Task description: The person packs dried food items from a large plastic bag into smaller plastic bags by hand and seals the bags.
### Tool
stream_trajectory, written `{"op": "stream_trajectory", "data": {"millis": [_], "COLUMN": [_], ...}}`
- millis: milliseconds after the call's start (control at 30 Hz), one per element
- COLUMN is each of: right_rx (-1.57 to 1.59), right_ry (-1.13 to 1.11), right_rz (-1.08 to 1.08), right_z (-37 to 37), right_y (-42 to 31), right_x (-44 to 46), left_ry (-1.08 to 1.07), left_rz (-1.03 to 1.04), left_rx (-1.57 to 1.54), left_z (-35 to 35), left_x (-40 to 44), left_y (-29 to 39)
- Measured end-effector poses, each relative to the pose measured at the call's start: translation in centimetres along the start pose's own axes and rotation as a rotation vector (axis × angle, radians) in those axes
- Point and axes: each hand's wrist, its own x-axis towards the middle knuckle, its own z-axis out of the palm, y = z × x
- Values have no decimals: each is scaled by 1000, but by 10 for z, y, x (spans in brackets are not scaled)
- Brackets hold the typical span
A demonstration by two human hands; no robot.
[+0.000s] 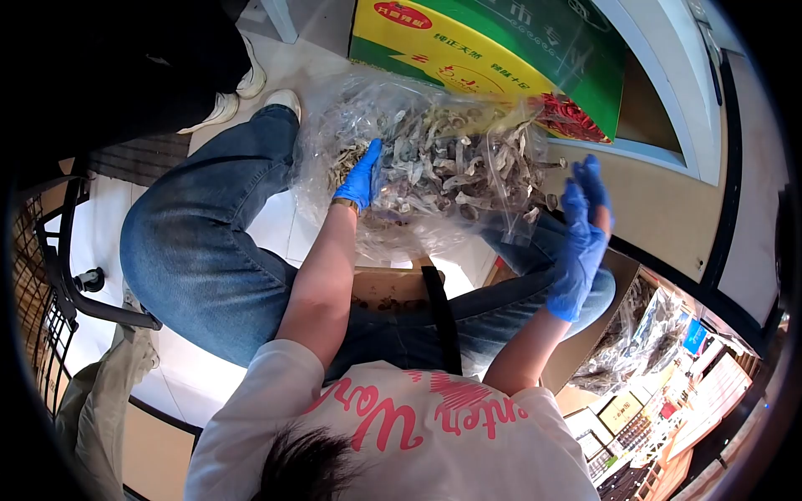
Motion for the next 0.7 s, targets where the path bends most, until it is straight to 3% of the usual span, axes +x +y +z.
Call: {"op": "stream_trajectory", "data": {"millis": [67,167,300,500,700], "right_rx": [39,116,164,93,98], "right_ry": [-108,-150,-159,-185,-164], "right_rz": [247,291,320,380,473], "right_z": [1,4,10,15,20], "right_y": [5,4,-4,8,3], "right_x": [-3,-11,-11,-7,-7], "left_ry": [17,-59,-4,1,-57], "left_rz": [-19,-11,105,-80,88], "left_rx": [-16,-26,55,-10,83], "left_z": [5,-3,0,-13,5], "left_x": [-6,2,-1,10,5], "left_y": [3,1,-3,-6,-2]}}
